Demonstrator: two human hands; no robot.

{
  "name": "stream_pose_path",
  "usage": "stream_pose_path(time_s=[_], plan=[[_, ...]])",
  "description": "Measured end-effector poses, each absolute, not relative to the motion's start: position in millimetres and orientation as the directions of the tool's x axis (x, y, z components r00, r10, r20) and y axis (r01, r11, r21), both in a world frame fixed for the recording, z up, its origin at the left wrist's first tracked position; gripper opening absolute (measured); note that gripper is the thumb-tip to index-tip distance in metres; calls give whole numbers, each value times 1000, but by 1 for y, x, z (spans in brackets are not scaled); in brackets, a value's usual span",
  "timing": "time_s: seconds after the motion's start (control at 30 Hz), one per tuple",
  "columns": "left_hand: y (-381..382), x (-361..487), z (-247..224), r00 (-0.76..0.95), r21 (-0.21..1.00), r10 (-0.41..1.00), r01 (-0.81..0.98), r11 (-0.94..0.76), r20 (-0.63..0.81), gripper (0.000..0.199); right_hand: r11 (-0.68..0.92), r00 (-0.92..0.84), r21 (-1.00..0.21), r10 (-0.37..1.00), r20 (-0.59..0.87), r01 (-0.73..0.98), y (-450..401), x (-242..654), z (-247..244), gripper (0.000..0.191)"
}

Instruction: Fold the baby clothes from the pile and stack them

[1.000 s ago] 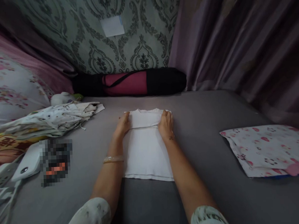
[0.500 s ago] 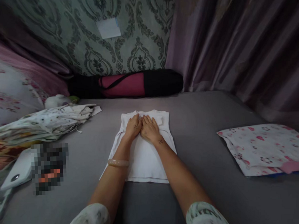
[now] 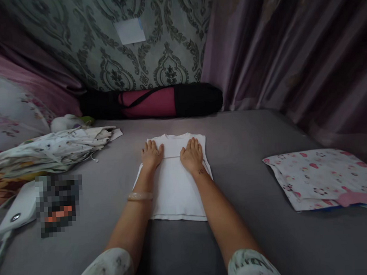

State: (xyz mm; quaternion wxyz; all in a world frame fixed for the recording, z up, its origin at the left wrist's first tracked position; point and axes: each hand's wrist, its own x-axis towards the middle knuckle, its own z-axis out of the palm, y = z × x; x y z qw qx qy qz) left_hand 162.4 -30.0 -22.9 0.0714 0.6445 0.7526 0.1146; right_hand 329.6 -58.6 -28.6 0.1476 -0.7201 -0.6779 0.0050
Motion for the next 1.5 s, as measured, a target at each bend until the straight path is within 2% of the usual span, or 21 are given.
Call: stream_pose_path(time_s=[0.13,0.3,0.4,0.5,0.57,0.67,0.73,0.97,1.07,1.17,1.33,1.5], plan=[[-29,149,-24,-237,273,969,939,209,70,64,-84,131,-230,972,195,970,-58,330,-30,62],[-27,142,-24,-230,284,970,938,200,76,61,-89,131,-236,977,168,968,-56,332,-28,62],[-27,148,-19,-206,256,959,954,153,194,58,-67,104,-256,985,136,964,-52,338,-22,61],[-26,157,-17,-82,210,943,978,13,324,58,-20,71,-252,978,197,968,-46,347,-16,60],[-25,162,-19,-23,201,964,979,-32,265,61,-26,77,-246,976,202,969,-44,353,-16,61],[-23,166,-24,-26,199,994,980,5,104,66,-73,103,-241,988,115,968,-42,359,-20,63],[-21,166,-27,-36,193,998,981,23,61,67,-85,107,-235,991,80,968,-42,360,-23,64],[-23,164,-20,-38,206,997,978,23,68,66,-81,104,-232,991,89,969,-40,362,-24,62],[-28,170,-15,16,200,985,979,-51,172,63,-55,90,-225,985,150,973,-41,359,-21,59],[-30,182,-17,108,193,959,968,-162,262,61,40,12,-200,968,250,979,-41,351,-19,57],[-28,192,-29,155,221,981,959,-177,115,64,96,-65,-216,987,147,972,-42,339,-26,58],[-28,189,-25,160,256,984,951,-176,83,63,67,-52,-205,996,79,976,-40,340,-24,59]])
